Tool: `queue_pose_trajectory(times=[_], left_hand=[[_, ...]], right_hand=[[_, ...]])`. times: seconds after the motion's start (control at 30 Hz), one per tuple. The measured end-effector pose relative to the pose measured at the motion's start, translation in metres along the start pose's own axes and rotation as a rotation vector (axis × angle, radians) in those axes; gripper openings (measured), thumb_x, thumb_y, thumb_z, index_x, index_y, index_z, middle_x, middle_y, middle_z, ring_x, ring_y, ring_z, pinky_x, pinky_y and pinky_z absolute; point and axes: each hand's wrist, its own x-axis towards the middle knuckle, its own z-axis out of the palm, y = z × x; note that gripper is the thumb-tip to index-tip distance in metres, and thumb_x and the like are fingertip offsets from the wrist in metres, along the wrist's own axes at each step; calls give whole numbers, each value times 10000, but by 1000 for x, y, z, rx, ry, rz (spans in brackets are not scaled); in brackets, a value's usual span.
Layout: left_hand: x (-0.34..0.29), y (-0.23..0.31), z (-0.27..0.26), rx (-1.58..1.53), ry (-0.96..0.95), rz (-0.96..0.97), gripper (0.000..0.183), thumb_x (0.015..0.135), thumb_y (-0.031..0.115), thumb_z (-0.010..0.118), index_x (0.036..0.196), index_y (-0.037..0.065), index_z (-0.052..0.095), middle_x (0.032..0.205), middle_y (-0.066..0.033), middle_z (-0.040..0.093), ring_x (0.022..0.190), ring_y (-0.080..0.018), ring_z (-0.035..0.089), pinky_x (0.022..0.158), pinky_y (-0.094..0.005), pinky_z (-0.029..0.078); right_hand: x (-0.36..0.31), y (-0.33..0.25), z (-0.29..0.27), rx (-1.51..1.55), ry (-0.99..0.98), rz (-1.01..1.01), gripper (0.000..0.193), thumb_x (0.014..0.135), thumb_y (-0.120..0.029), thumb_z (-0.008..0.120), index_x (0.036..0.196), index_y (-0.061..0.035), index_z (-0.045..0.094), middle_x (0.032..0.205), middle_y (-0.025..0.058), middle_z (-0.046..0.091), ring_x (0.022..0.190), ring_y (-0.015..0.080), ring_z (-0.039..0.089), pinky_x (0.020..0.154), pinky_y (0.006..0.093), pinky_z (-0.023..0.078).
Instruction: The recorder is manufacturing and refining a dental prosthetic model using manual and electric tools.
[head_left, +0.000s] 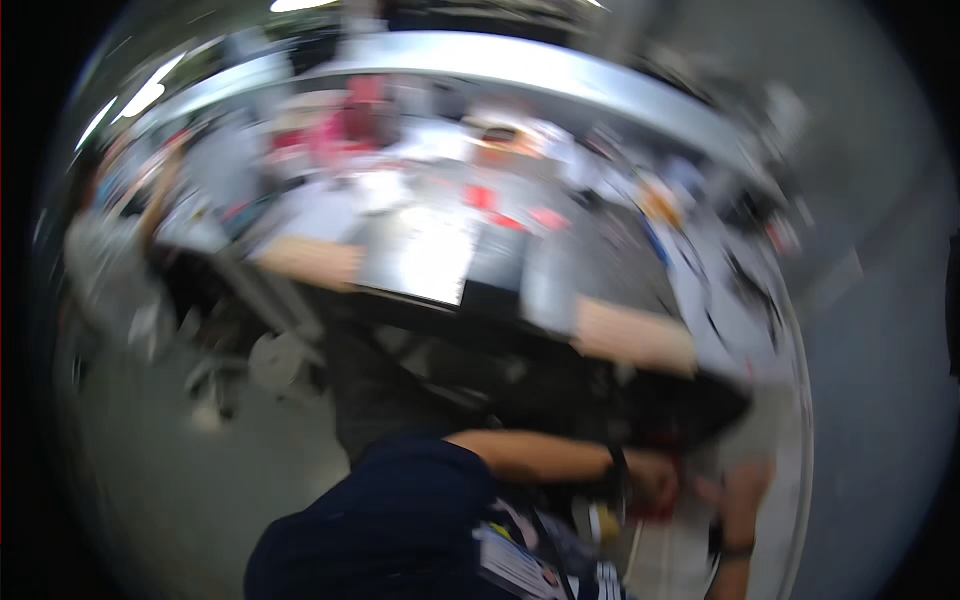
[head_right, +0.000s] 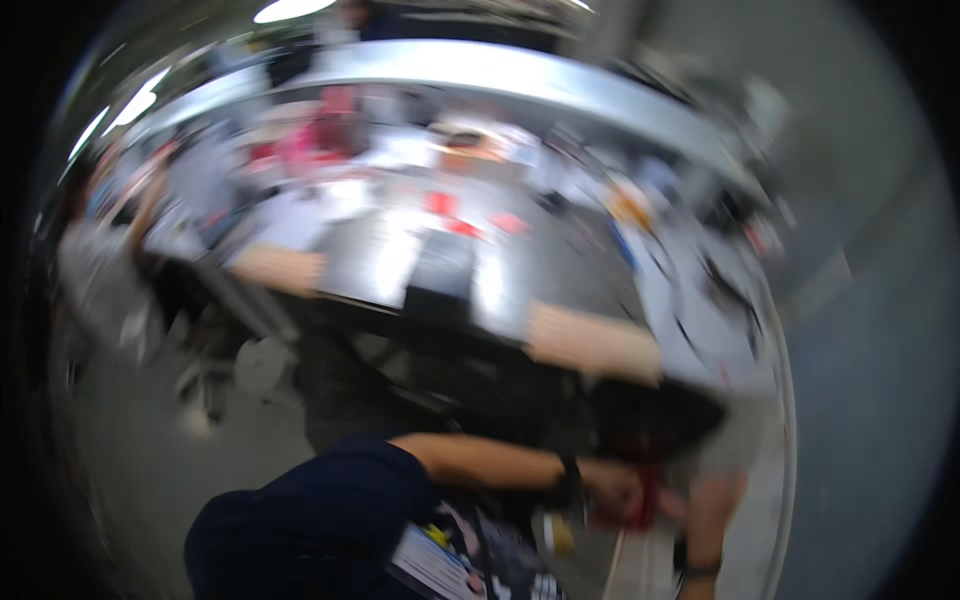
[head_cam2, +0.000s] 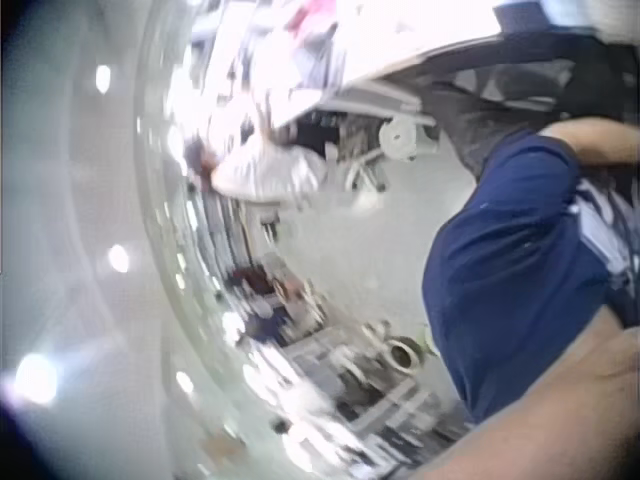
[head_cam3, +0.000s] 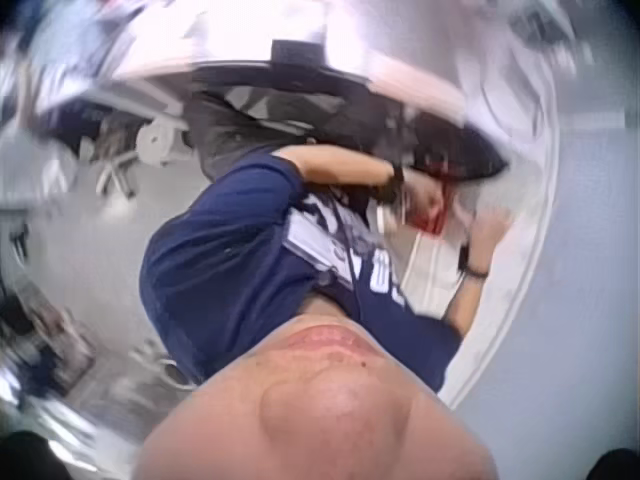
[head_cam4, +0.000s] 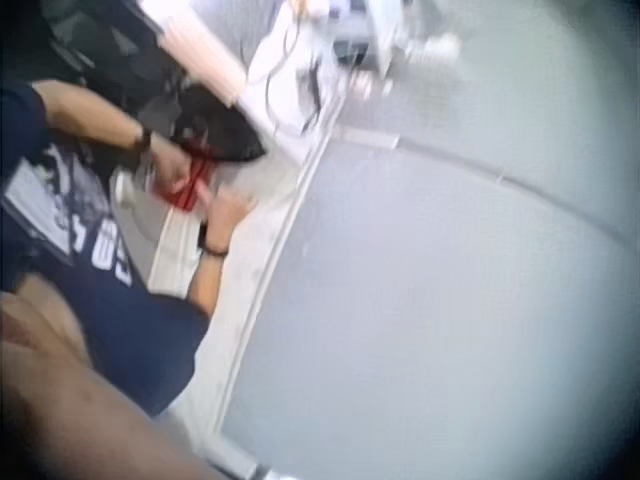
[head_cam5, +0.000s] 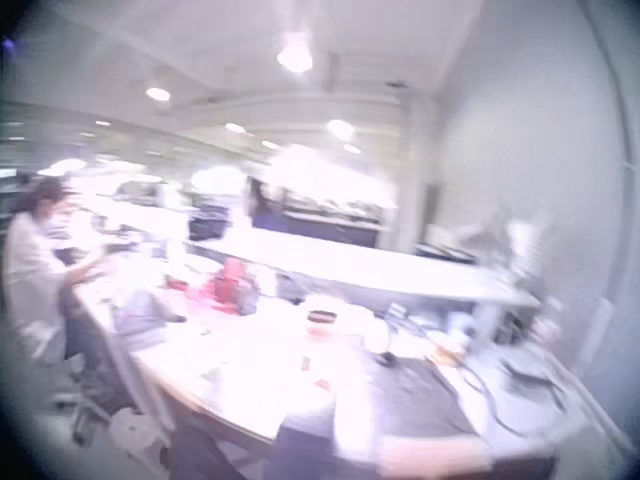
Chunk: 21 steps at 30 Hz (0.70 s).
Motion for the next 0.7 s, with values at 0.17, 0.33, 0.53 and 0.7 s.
queue_pose_trajectory(times=[0.17,0.33,0.53,0.7], left_hand=[[-33,18,-25,30,201,84,80,970,116,608,1005,45,607,926,-17,660,856,-121,621,792,-301,504],[-29,42,-4,-208,252,-68,261,1011,145,602,1196,-16,513,951,-53,694,882,-111,669,721,-264,531],[-36,69,-1,-131,246,-249,317,1034,232,584,1259,14,531,994,-12,679,923,-76,636,747,-253,515],[-36,70,0,-91,269,-251,332,1040,302,571,1216,23,537,998,-6,678,909,-83,650,701,-262,524]], right_hand=[[58,-32,-47,79,-47,-108,498,647,-587,764,681,-91,732,679,64,639,792,238,613,953,542,386],[37,-26,-39,188,64,-60,526,610,-586,781,566,-81,639,586,41,569,684,220,564,904,476,401],[33,-29,-34,187,93,-31,522,627,-570,776,545,-67,661,536,52,542,666,222,550,911,471,401],[32,-24,-32,132,114,-23,528,618,-577,779,540,-69,661,529,50,536,657,217,542,915,468,402]])
